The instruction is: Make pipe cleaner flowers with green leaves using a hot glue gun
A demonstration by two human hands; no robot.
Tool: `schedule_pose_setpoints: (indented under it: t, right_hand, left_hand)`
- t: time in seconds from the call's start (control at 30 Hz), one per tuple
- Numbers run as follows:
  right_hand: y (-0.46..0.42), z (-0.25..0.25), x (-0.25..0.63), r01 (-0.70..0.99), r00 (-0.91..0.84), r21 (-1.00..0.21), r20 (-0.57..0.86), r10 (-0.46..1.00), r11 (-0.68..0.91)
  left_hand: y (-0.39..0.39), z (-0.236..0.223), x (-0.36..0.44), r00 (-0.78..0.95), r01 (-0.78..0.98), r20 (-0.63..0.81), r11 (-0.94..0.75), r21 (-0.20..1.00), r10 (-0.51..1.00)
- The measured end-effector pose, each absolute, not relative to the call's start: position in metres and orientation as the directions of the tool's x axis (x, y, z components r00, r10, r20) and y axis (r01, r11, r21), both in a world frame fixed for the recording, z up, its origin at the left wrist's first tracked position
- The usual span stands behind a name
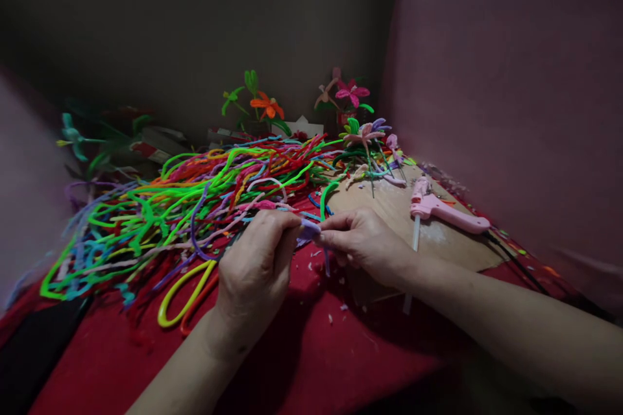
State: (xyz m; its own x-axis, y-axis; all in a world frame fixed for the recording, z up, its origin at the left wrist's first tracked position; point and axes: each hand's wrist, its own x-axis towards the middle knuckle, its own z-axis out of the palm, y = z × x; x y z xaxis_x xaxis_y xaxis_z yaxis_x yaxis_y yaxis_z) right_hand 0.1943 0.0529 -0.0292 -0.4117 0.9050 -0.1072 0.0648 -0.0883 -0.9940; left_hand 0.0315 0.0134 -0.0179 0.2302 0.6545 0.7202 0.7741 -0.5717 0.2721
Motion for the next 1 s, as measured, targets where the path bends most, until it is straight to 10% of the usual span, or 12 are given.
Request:
schedule_pose_setpoints:
  t: [0.53, 0.77, 1.0]
  right_hand:
    - [0.059, -0.040, 0.200, -0.108, -0.644, -0.941, -0.179, 0.743, -0.321]
    - [0.053, -0.034, 0.199, 0.026, -0.403, -0.913, 0.363, 0.840, 0.407]
    - [0.060, -0.039, 0.202, 0.099, -0.316, -0.597, 0.740, 0.594, 0.796]
  left_hand:
    - [0.012, -0.016, 0.028, 0.134, 0.661, 0.685, -0.580, 0.477, 0.716]
    - [0.012, -0.007, 0.031, -0.032, 0.399, 0.565, -0.508, 0.763, 0.824]
    - [0.011, -0.010, 0.028, 0.118, 0.492, 0.713, -0.664, 0.563, 0.691]
